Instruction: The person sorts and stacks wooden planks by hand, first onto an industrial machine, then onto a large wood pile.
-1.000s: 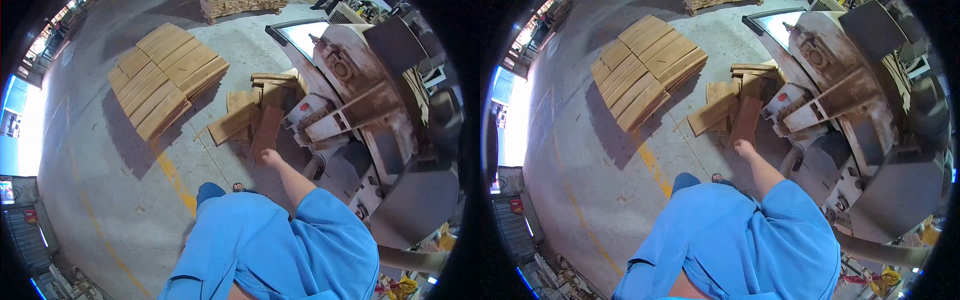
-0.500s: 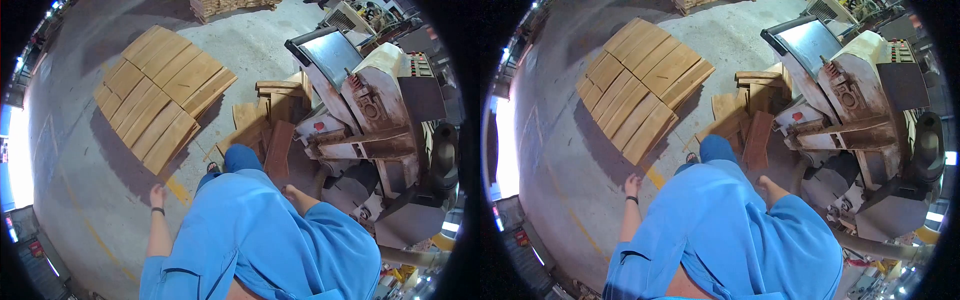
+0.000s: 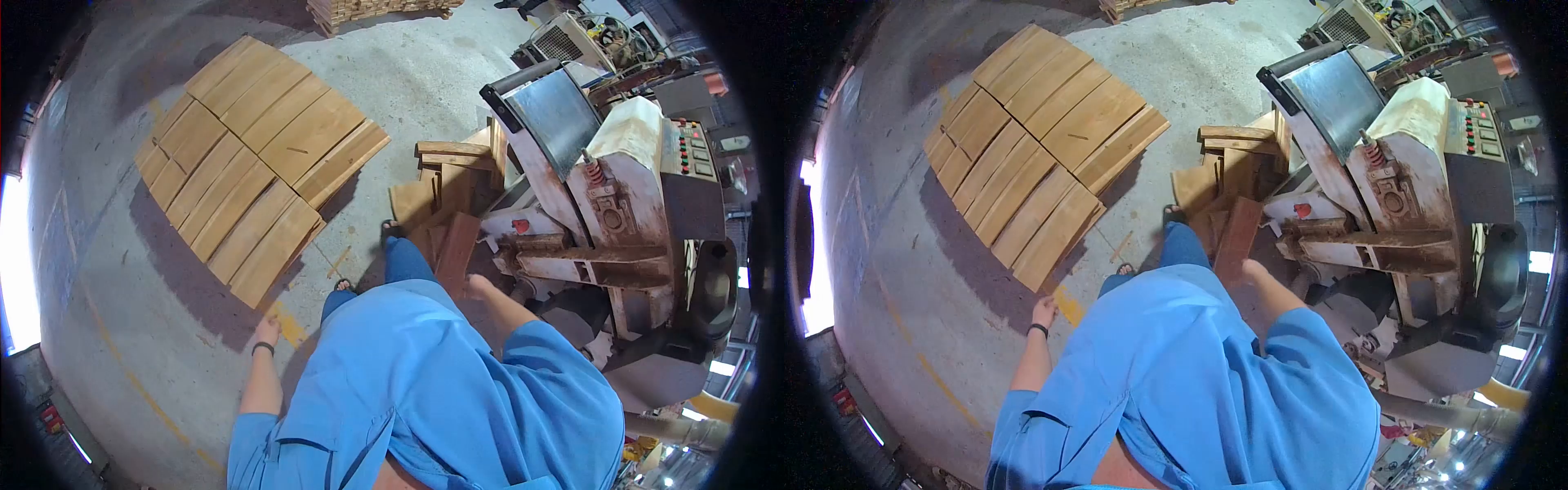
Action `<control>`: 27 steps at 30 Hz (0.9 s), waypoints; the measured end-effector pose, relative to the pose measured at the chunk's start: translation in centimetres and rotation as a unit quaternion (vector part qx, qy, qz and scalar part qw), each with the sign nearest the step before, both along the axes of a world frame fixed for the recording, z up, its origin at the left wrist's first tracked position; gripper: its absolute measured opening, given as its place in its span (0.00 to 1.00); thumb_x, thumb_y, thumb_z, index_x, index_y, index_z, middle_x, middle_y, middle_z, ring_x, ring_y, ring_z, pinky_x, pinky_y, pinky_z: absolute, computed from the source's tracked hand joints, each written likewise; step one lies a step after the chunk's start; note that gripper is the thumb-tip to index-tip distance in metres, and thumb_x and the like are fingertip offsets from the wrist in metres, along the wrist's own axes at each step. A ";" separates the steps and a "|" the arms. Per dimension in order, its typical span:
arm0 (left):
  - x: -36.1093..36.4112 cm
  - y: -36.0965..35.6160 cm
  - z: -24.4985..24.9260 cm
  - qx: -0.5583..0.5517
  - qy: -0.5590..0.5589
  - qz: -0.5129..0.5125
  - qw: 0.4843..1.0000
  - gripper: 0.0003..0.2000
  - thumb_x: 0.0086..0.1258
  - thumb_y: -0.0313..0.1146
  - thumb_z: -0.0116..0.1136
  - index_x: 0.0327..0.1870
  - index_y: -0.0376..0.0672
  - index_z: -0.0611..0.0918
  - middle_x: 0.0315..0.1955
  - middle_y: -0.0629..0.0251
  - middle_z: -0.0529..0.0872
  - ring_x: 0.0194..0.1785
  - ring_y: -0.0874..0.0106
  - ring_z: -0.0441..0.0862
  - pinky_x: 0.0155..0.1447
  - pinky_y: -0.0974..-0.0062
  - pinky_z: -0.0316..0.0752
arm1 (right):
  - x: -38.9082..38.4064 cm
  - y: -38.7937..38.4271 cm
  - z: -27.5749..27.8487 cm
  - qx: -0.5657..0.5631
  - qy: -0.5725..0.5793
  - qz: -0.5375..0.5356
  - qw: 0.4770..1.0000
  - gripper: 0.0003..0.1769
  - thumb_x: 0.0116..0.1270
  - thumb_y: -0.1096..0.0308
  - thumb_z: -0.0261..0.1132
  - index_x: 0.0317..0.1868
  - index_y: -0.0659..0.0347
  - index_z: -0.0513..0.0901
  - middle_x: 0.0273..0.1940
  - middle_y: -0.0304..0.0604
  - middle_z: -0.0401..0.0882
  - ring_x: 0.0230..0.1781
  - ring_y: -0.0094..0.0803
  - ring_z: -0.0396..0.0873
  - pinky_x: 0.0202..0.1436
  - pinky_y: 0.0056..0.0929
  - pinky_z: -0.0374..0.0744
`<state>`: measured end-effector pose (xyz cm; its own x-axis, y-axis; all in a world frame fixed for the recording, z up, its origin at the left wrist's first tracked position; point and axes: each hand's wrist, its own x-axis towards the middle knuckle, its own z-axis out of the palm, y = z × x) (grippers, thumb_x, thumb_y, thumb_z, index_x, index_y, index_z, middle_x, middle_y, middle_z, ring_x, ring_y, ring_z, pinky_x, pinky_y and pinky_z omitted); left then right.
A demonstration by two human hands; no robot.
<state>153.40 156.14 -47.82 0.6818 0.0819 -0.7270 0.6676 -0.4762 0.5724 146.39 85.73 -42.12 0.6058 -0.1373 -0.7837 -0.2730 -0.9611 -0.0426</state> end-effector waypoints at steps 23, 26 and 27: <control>20.5 -18.1 -2.2 -0.082 0.196 0.022 0.977 0.16 0.74 0.30 0.55 0.61 0.39 0.80 0.35 0.62 0.88 0.27 0.72 0.83 0.28 0.72 0.76 | 33.3 -4.1 7.3 0.218 -0.171 -0.191 0.942 0.17 0.70 0.65 0.63 0.56 0.59 0.87 0.48 0.51 0.89 0.49 0.48 0.87 0.56 0.42 0.83; 31.0 -26.6 -2.9 -0.109 0.169 0.077 0.977 0.17 0.75 0.30 0.56 0.63 0.40 0.80 0.38 0.62 0.89 0.29 0.72 0.83 0.30 0.73 0.77 | 39.9 -9.0 9.8 0.216 -0.254 -0.170 0.927 0.17 0.72 0.67 0.64 0.58 0.61 0.86 0.49 0.53 0.89 0.50 0.46 0.88 0.56 0.40 0.84; 34.1 -28.9 -2.8 -0.107 0.135 0.052 0.984 0.17 0.75 0.29 0.57 0.63 0.40 0.79 0.38 0.62 0.89 0.30 0.72 0.84 0.31 0.74 0.77 | 41.9 -10.4 10.9 0.222 -0.260 -0.184 0.922 0.17 0.72 0.67 0.64 0.58 0.61 0.85 0.50 0.53 0.89 0.51 0.46 0.88 0.57 0.39 0.84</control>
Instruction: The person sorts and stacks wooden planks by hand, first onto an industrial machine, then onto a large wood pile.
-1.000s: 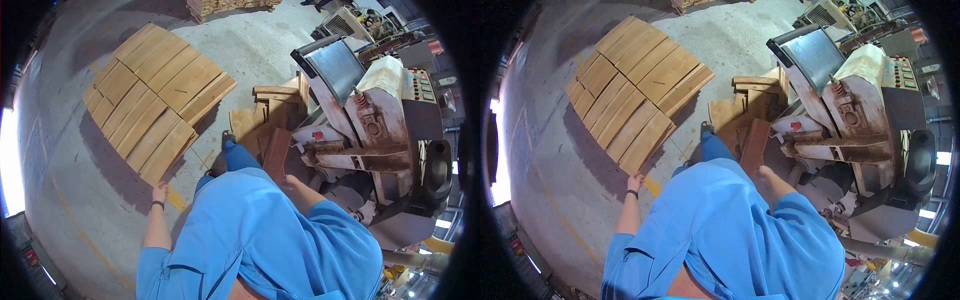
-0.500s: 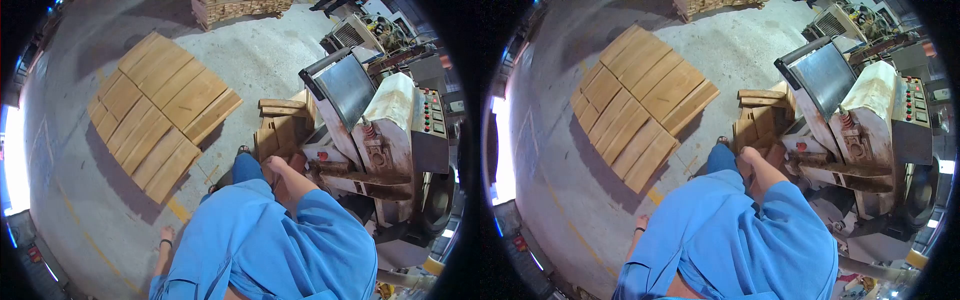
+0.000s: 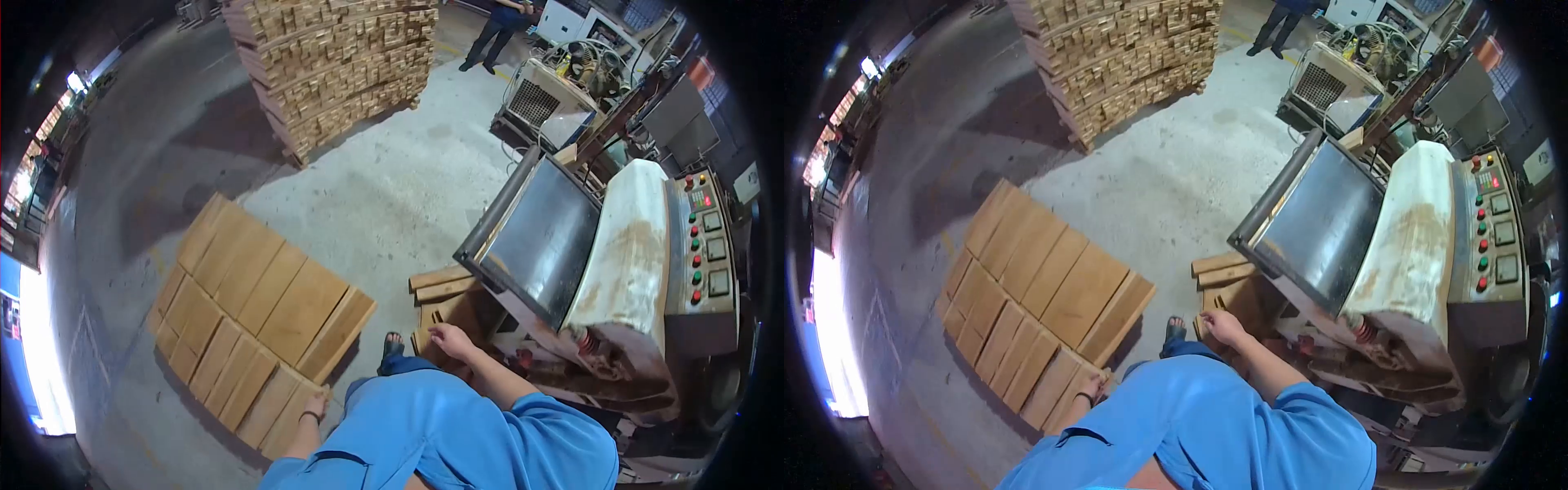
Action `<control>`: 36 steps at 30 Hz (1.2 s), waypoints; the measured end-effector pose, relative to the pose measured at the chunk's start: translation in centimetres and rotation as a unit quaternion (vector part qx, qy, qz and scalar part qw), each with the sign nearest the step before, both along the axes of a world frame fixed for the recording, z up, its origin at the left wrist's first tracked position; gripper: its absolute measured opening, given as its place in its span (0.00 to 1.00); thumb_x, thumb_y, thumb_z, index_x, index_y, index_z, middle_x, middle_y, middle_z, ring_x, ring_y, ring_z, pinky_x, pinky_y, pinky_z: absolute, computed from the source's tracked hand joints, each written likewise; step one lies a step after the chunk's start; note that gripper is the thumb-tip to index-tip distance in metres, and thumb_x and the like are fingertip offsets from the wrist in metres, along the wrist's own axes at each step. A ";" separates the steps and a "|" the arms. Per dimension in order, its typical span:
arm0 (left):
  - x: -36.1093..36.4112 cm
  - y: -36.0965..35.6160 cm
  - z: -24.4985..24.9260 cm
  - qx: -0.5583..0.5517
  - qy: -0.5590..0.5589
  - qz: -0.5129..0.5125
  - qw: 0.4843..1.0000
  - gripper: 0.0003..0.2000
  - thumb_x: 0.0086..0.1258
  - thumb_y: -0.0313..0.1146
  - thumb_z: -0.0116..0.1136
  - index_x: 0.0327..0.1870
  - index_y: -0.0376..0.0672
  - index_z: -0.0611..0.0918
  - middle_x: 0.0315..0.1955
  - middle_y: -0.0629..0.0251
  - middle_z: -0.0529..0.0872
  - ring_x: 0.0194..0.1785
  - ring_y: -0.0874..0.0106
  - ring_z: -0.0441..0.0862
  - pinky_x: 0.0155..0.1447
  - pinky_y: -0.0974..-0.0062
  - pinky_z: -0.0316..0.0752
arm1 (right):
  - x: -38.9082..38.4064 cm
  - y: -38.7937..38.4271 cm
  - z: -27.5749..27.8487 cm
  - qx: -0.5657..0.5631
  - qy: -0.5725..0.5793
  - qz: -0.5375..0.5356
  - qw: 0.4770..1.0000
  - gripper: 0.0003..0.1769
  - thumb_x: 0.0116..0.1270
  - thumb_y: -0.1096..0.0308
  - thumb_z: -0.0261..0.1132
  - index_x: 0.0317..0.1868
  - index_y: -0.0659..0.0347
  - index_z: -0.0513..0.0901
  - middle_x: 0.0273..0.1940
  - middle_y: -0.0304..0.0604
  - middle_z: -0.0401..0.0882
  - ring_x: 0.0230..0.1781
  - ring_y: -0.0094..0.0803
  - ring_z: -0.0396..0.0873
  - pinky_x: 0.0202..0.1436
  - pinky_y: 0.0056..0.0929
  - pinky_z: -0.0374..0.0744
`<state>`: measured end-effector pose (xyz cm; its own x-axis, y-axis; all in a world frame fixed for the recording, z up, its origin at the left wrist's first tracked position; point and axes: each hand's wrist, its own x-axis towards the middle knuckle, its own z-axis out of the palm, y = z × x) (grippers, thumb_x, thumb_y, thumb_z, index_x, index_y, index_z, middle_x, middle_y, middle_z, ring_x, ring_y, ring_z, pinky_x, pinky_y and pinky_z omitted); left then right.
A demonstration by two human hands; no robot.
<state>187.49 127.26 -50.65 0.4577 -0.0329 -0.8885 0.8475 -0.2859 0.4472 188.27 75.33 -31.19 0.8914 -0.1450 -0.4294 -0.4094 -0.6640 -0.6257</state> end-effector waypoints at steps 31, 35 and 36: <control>83.4 -33.7 14.0 0.144 -0.298 -0.398 0.856 0.23 0.69 0.43 0.62 0.64 0.45 0.83 0.53 0.50 0.89 0.57 0.55 0.86 0.64 0.61 0.79 | 59.0 -26.0 10.8 -0.019 -0.251 -0.146 0.957 0.13 0.73 0.69 0.66 0.56 0.58 0.87 0.47 0.48 0.89 0.46 0.41 0.88 0.51 0.37 0.85; 92.8 -38.9 19.6 0.114 -0.389 -0.334 0.851 0.22 0.72 0.42 0.63 0.63 0.43 0.83 0.50 0.51 0.90 0.55 0.57 0.87 0.61 0.63 0.80 | 67.7 -30.6 12.5 -0.034 -0.281 -0.123 0.951 0.14 0.73 0.69 0.65 0.56 0.56 0.87 0.45 0.47 0.88 0.43 0.42 0.88 0.49 0.37 0.85; 94.7 -40.6 20.4 0.095 -0.403 -0.319 0.853 0.21 0.72 0.41 0.63 0.63 0.42 0.83 0.50 0.51 0.90 0.55 0.58 0.87 0.61 0.64 0.80 | 69.9 -32.3 12.7 -0.032 -0.289 -0.119 0.949 0.14 0.73 0.69 0.65 0.56 0.55 0.87 0.45 0.47 0.88 0.43 0.42 0.87 0.48 0.38 0.85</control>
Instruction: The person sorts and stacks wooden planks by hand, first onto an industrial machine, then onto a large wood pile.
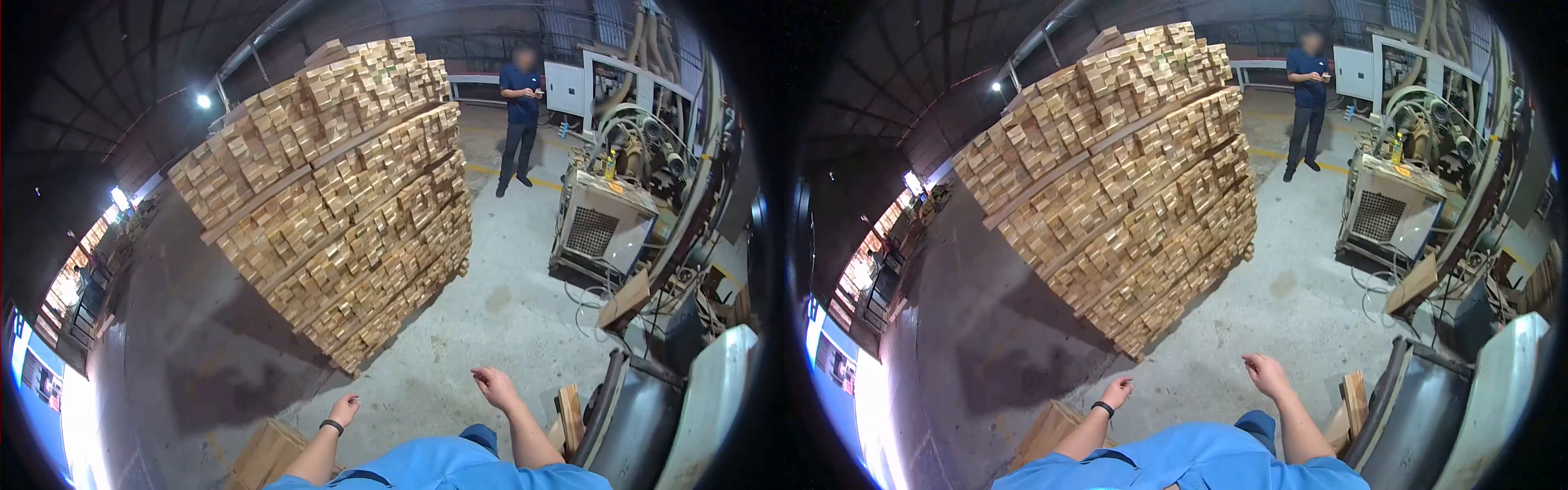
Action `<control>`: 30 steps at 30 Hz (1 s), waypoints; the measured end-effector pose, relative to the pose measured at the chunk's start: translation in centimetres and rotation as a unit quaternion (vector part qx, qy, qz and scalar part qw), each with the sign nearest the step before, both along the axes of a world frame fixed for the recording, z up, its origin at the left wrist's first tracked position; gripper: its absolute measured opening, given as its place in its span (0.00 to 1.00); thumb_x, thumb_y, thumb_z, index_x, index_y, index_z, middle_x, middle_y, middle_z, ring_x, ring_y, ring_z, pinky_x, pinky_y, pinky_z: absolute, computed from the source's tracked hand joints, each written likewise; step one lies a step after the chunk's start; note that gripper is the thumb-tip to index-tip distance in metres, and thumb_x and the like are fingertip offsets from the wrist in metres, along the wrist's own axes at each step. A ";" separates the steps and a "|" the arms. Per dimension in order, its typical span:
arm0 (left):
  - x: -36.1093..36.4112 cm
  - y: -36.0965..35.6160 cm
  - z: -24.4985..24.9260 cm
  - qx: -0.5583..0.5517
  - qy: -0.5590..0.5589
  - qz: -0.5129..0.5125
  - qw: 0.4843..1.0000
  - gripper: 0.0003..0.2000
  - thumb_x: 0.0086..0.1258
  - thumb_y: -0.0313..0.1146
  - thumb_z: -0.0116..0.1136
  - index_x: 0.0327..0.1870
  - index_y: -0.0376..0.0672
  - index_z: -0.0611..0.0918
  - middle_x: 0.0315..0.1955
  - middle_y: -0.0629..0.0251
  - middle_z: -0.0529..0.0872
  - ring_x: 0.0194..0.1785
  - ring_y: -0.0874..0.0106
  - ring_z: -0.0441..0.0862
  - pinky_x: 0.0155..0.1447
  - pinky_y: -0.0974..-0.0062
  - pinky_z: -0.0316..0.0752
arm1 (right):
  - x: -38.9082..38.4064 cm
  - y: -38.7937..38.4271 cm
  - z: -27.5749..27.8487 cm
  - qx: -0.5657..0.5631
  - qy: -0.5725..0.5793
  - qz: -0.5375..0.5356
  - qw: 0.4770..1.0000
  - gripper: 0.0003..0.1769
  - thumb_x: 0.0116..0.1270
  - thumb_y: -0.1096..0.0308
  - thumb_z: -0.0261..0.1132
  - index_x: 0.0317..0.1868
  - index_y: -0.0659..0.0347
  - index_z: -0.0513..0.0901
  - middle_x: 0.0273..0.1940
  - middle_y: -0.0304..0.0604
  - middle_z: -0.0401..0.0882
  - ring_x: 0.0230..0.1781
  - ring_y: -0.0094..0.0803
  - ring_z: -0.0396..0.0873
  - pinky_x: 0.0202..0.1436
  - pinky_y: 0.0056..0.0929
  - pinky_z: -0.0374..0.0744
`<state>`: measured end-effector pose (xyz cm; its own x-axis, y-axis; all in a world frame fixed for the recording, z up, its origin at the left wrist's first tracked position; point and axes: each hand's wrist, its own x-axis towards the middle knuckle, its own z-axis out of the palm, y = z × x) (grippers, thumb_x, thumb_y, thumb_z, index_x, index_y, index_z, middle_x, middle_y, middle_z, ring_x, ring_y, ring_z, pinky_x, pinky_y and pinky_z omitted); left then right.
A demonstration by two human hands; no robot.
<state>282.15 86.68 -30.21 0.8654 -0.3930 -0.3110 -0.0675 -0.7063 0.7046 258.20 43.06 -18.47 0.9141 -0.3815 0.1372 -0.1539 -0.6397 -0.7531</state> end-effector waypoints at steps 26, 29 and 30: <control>33.6 -37.0 58.2 -0.077 -0.632 -0.067 0.768 0.17 0.71 0.28 0.63 0.61 0.43 0.83 0.52 0.56 0.87 0.56 0.60 0.85 0.62 0.64 0.79 | 67.8 -40.0 52.6 -0.457 -0.473 0.107 0.746 0.21 0.71 0.71 0.66 0.63 0.53 0.81 0.52 0.47 0.83 0.53 0.47 0.82 0.57 0.42 0.81; 38.8 -40.3 64.8 -0.052 -0.708 -0.076 0.700 0.19 0.71 0.28 0.63 0.63 0.42 0.82 0.52 0.58 0.86 0.56 0.64 0.84 0.63 0.67 0.78 | 74.4 -40.8 56.7 -0.479 -0.438 0.069 0.757 0.20 0.73 0.67 0.65 0.65 0.53 0.80 0.56 0.45 0.82 0.59 0.46 0.79 0.65 0.44 0.79; 40.5 -41.6 66.9 -0.039 -0.715 -0.070 0.695 0.20 0.71 0.29 0.63 0.64 0.41 0.82 0.53 0.59 0.85 0.57 0.66 0.83 0.63 0.67 0.78 | 76.4 -41.0 57.9 -0.481 -0.444 0.061 0.754 0.20 0.73 0.66 0.65 0.64 0.53 0.80 0.56 0.45 0.82 0.59 0.46 0.79 0.65 0.44 0.78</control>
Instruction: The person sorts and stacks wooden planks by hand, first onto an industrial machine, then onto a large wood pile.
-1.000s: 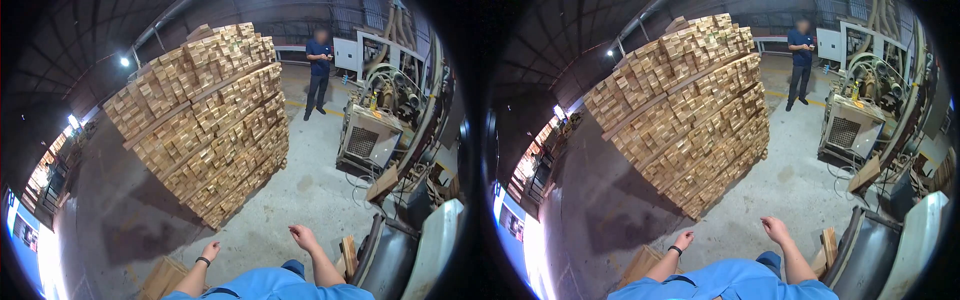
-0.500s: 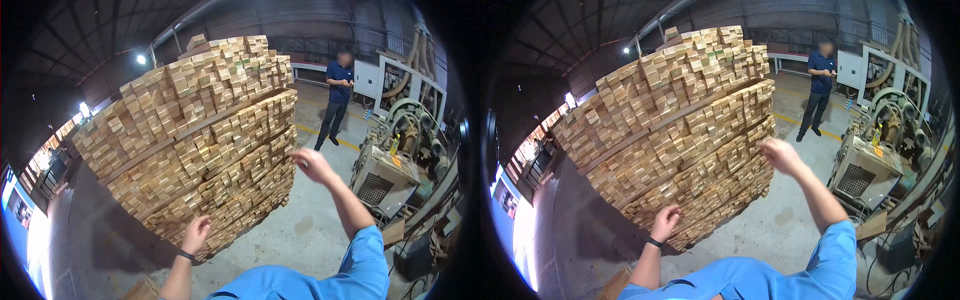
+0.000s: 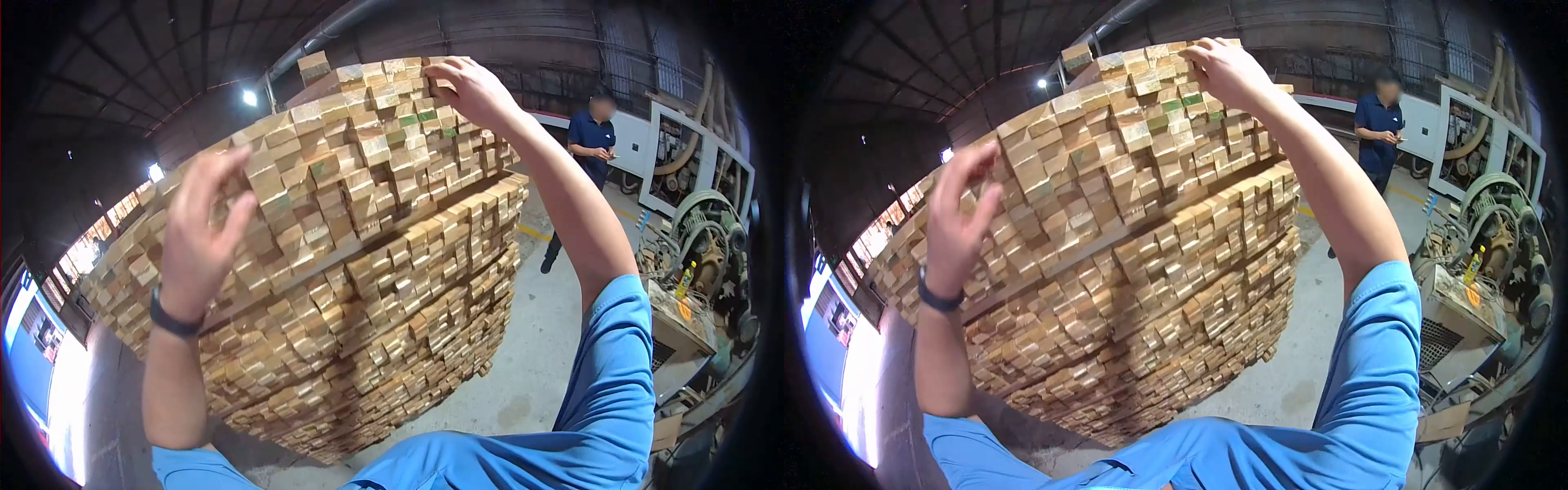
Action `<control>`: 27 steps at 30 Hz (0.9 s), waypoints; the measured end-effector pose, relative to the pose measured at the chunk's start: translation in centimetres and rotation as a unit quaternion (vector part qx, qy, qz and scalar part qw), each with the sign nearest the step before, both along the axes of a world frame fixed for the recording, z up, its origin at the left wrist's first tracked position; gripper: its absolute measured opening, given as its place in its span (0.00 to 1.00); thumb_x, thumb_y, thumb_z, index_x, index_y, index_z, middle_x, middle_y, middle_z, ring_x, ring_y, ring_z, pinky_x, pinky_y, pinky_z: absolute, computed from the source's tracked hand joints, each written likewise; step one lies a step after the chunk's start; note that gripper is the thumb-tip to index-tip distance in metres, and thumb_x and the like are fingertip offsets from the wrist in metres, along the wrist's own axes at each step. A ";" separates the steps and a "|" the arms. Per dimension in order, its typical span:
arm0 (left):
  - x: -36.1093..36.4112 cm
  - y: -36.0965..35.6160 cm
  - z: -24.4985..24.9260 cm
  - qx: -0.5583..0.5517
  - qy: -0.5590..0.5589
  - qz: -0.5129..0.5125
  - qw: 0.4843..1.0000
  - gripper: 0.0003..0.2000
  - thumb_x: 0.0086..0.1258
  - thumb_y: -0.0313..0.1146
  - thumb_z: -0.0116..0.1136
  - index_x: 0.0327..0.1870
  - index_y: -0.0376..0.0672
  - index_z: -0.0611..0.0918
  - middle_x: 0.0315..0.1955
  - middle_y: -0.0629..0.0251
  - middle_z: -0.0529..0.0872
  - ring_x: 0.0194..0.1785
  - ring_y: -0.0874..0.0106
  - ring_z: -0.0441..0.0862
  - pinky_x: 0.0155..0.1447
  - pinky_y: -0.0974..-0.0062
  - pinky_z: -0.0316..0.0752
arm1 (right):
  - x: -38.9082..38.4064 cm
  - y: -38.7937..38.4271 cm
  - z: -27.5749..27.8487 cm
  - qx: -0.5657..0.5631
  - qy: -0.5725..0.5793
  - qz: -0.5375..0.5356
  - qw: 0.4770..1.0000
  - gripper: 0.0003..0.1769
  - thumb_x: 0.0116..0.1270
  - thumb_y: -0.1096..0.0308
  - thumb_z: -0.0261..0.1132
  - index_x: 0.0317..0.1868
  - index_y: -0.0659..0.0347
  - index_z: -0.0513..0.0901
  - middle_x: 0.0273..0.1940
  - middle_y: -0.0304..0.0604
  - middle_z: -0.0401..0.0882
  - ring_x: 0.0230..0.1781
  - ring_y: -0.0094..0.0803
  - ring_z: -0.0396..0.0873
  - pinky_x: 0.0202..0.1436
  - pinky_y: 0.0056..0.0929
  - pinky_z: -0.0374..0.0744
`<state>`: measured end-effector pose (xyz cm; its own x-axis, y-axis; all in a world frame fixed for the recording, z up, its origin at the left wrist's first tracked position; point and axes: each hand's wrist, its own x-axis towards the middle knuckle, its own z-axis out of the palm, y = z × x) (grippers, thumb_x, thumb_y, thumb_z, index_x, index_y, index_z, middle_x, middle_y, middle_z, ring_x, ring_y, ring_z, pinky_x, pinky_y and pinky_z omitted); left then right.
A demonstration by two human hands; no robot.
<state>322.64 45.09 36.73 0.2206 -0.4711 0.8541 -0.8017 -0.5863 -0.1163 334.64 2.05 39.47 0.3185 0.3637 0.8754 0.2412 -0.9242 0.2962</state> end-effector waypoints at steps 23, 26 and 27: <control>25.7 -14.7 13.1 0.076 0.063 0.197 0.975 0.56 0.50 0.52 0.81 0.79 0.36 0.64 0.71 0.39 0.72 0.76 0.51 0.70 0.79 0.64 0.65 | 18.5 -2.0 9.8 -0.016 0.162 0.250 0.954 0.17 0.68 0.56 0.73 0.49 0.58 0.90 0.44 0.44 0.91 0.47 0.38 0.87 0.56 0.37 0.82; 25.3 -15.0 13.6 0.100 0.046 0.240 0.964 0.51 0.50 0.53 0.80 0.74 0.34 0.71 0.67 0.43 0.78 0.71 0.54 0.76 0.76 0.64 0.70 | 18.4 -1.9 9.1 0.011 0.174 0.269 0.947 0.16 0.69 0.58 0.72 0.50 0.58 0.89 0.44 0.43 0.91 0.47 0.37 0.87 0.55 0.37 0.82; 25.1 -15.0 13.8 0.098 0.050 0.242 0.964 0.50 0.50 0.52 0.80 0.73 0.33 0.72 0.67 0.43 0.78 0.70 0.55 0.77 0.76 0.64 0.70 | 18.4 -1.9 8.9 0.010 0.161 0.263 0.951 0.16 0.69 0.57 0.72 0.50 0.58 0.89 0.44 0.43 0.91 0.47 0.37 0.87 0.56 0.37 0.82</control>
